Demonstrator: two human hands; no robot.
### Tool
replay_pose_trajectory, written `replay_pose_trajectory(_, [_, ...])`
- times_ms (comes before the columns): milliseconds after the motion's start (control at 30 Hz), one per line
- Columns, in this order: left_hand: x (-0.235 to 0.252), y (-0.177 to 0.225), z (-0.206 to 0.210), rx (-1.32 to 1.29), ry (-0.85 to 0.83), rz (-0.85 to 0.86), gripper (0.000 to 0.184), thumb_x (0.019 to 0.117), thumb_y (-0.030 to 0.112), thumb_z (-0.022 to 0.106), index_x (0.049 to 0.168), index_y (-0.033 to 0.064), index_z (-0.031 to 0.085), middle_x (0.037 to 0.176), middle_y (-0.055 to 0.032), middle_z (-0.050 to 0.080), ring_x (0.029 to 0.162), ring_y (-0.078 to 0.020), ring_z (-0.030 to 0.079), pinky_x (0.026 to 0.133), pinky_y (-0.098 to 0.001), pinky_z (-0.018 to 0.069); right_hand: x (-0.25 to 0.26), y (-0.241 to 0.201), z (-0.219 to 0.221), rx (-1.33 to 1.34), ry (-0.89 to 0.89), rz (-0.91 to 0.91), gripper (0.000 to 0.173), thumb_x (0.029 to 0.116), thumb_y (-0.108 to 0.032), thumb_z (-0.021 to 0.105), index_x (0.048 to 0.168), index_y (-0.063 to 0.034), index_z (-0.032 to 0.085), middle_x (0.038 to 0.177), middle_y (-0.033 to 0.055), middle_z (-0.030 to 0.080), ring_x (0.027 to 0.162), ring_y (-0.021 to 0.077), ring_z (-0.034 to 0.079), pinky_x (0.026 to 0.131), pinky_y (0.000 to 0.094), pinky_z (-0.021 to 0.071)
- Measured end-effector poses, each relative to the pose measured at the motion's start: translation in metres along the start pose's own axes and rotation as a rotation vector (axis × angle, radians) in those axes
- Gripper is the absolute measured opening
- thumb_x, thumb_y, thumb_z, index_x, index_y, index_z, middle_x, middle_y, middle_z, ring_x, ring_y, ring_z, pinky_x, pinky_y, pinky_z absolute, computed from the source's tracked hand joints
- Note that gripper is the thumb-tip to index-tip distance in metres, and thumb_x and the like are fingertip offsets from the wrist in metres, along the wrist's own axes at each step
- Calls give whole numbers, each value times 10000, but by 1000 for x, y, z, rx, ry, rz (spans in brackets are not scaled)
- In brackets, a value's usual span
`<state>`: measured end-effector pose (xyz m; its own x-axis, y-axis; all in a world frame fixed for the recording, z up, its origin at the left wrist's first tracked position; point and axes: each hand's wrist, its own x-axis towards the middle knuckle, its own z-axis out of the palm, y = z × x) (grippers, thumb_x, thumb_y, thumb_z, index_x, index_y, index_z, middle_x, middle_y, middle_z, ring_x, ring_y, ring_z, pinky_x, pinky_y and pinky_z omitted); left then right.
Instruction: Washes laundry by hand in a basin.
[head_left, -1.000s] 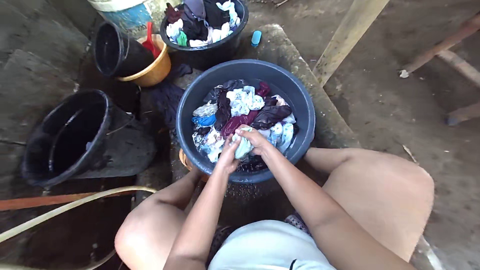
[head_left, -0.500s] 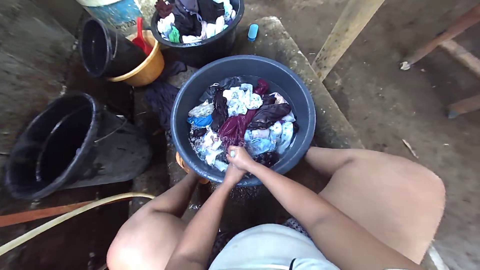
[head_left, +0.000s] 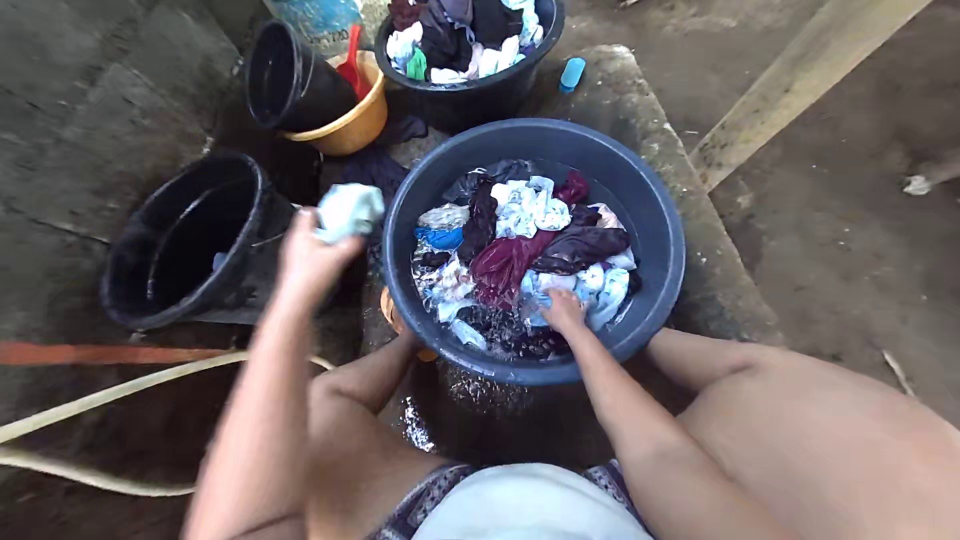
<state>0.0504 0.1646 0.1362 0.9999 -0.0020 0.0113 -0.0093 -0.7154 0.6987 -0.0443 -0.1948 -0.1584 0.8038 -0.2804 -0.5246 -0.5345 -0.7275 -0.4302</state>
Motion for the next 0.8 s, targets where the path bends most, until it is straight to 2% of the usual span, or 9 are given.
replay_pose_trajectory(67, [29,-10,-70,237,173,-18,711,843,219,822,1416,-9,468,1245,-325,613,1149,-483,616,962,-703,473,-12,2,12,-167,-105,30,603,973,-170,630,1535,-59,443,1499,346,447,1418,557,373,1120,751,288])
replay_pose_trajectory(167, [66,-46,-134,525,265,-194,874,844,347,841,1485,-26,378,1349,-445,498,1252,-642,491,979,-821,362,-26,-16,15,-286,-317,-1,549,998,-201,611,1505,-37,479,1455,300,534,1368,504,484,1098,715,364])
replay_pose_trajectory(267, [67,-57,-124,543,249,-184,1025,852,385,836,1601,-2,253,1600,-438,139,1450,-680,144,1062,-883,148,-31,-50,-21,-121,-356,-133,509,1009,-213,634,1446,25,528,1444,324,527,1370,490,485,1123,677,359])
replay_pose_trajectory(300, [64,-52,-106,508,231,-113,976,882,364,799,1608,12,249,1622,-403,139,1471,-645,155,1088,-845,190,-36,-63,-42,-91,-348,-187,493,1004,-210,646,1423,30,547,1420,331,541,1357,491,494,1120,675,358])
replay_pose_trajectory(367, [54,-36,-52,340,90,27,746,951,261,727,1561,24,367,1556,-329,379,1426,-518,389,1123,-694,352,-52,-85,-84,-67,-320,-307,424,1009,-217,660,1348,29,595,1339,327,590,1295,482,541,1091,670,383])
replay_pose_trajectory(433, [40,-31,17,118,-263,125,549,998,179,648,1492,36,456,1447,-232,546,1299,-369,573,1076,-548,481,-75,-95,-116,-7,-234,-445,337,1004,-214,676,1247,17,640,1205,293,655,1167,452,618,1015,668,440])
replay_pose_trajectory(567, [-3,-21,152,-147,-889,228,601,959,129,699,1516,66,484,1483,-191,546,1336,-324,556,1113,-526,449,-137,-112,-168,227,-38,-672,213,981,-129,694,1154,-9,665,1071,180,698,1003,289,677,928,535,530])
replay_pose_trajectory(667, [-24,-1,195,-336,-971,206,447,995,124,619,1414,-4,529,1278,-190,643,1146,-221,637,1026,-419,507,-157,-112,-183,452,173,-755,155,995,-107,655,1118,-20,619,973,102,684,831,156,673,784,382,582])
replay_pose_trajectory(800, [-17,2,184,-345,-833,210,314,959,108,696,1185,-80,585,1043,-193,676,948,-222,669,903,-430,550,-128,-81,-180,452,205,-522,276,1090,-178,505,1314,-18,512,1071,168,678,856,243,682,803,466,573])
